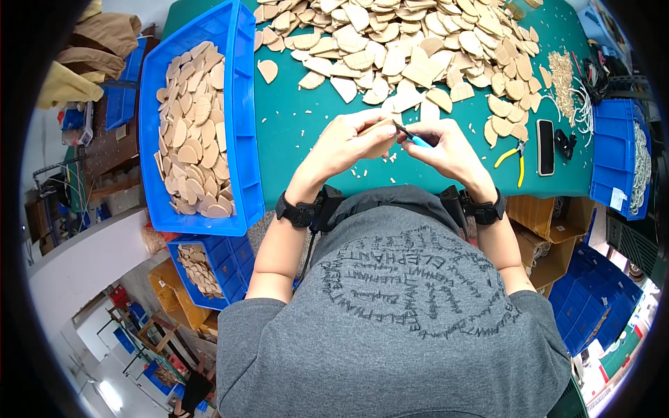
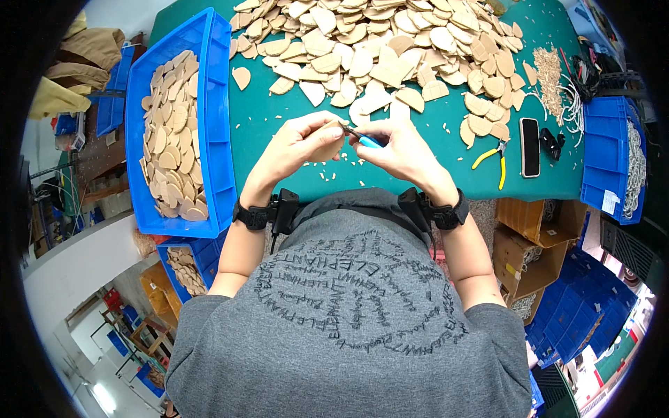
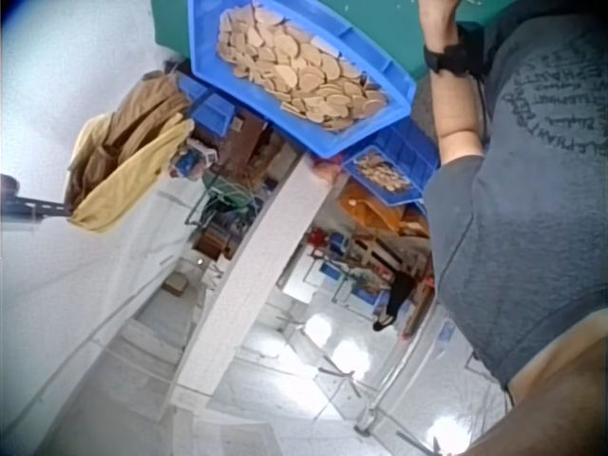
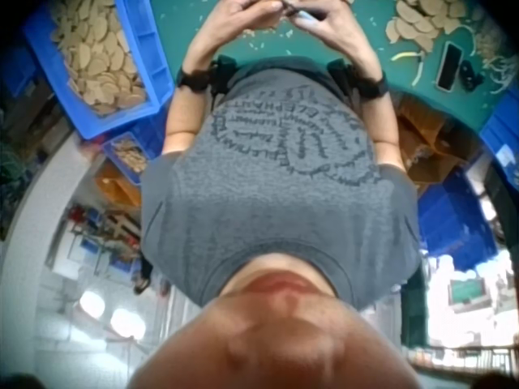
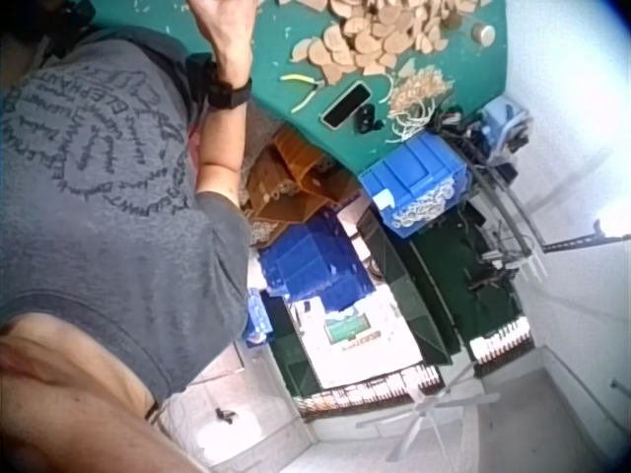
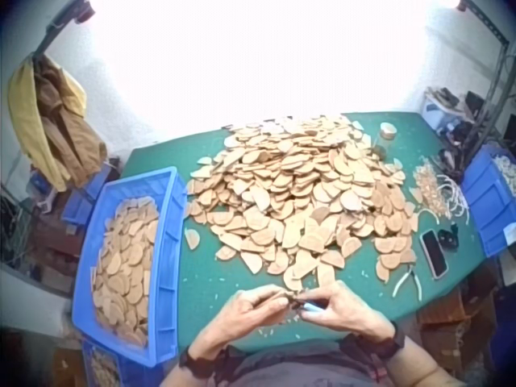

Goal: The person uses a small knife to shave and smooth the edges of small, semi-circular wooden pieces. They pick up each piece from a pile on a green table, trim it, and place the finished piece into a blue crate. The process is repeated continuously throughout the clip.

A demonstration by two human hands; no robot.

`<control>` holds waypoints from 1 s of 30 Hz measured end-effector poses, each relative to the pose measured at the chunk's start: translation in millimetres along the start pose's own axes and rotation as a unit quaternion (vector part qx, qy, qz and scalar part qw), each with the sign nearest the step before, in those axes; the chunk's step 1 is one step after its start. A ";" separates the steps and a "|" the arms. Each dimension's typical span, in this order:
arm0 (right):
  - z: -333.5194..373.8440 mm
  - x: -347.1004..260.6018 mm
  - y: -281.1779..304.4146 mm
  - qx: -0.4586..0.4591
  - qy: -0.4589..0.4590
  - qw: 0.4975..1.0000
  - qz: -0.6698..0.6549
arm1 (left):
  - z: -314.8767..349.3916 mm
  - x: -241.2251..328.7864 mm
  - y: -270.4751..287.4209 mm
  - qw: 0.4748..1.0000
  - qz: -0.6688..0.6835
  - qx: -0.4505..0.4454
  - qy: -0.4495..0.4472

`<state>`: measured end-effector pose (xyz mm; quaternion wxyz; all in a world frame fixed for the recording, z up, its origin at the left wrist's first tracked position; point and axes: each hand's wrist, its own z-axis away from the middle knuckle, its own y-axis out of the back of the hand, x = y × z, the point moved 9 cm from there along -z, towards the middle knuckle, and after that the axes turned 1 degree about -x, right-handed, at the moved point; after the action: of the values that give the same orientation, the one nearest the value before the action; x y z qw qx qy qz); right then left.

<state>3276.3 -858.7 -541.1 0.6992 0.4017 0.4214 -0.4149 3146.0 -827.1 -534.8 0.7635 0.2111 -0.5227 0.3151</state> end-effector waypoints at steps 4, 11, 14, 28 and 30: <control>0.3 -2.3 0.0 0.021 0.008 1.000 -0.001 | 1.1 2.8 2.6 1.000 0.011 0.014 -0.019; -1.5 11.1 8.5 0.050 -0.006 0.999 0.009 | 29.6 -10.0 55.3 0.978 0.011 0.208 -0.016; 2.5 17.3 13.8 0.062 -0.016 0.998 -0.008 | 96.0 -29.1 152.7 0.896 -0.108 0.431 -0.006; 18.5 37.6 47.9 0.146 -0.054 0.987 -0.028 | -111.7 -52.9 11.6 0.875 -0.421 0.182 -0.157; 26.2 38.8 55.7 0.174 -0.049 0.983 -0.022 | -137.0 -58.1 -25.2 0.860 -0.476 0.119 -0.139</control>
<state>3345.9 -873.4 -556.6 0.6294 0.4865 0.3167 -0.5166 3240.0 -770.9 -638.6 0.7089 0.5646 -0.4184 -0.0594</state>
